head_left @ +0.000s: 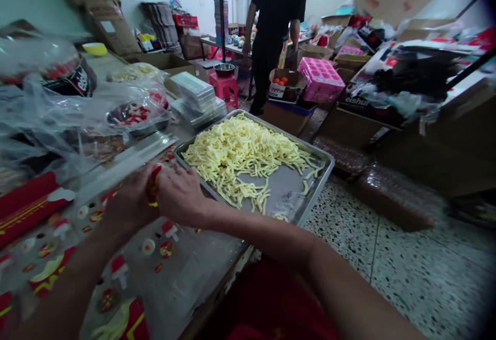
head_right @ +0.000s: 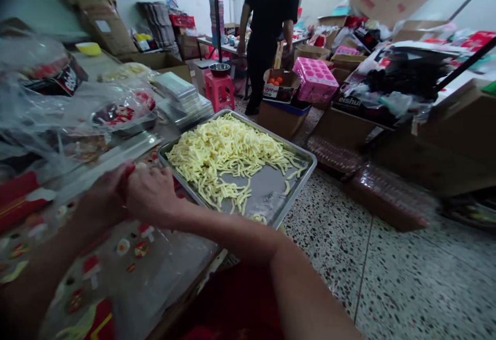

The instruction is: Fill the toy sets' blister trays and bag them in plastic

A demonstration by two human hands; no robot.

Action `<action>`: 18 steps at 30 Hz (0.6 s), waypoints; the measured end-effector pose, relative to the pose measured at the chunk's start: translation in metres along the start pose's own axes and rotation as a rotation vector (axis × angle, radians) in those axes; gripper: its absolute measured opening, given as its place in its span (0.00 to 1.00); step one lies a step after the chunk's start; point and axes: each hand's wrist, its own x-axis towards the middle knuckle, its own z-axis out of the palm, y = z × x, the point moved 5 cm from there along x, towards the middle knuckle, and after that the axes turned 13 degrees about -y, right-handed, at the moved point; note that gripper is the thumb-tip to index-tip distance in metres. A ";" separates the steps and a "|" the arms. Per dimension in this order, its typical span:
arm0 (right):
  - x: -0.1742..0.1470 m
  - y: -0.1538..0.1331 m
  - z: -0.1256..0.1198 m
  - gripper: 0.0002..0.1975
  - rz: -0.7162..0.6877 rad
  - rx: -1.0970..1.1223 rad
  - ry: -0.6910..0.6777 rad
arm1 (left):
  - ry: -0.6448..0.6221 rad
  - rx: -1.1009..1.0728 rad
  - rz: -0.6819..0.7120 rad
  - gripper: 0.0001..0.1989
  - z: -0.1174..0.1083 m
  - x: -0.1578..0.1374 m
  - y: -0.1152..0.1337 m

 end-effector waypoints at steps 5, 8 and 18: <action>-0.082 0.029 -0.023 0.09 -0.290 0.052 -0.174 | -0.214 -0.005 -0.151 0.29 0.014 -0.014 0.059; -0.132 0.108 -0.045 0.09 -0.160 0.119 -0.180 | -0.216 -0.072 -0.257 0.38 0.024 -0.030 0.059; -0.212 0.248 -0.096 0.15 0.061 0.215 -0.188 | 0.048 -0.028 -0.085 0.44 0.000 -0.025 0.129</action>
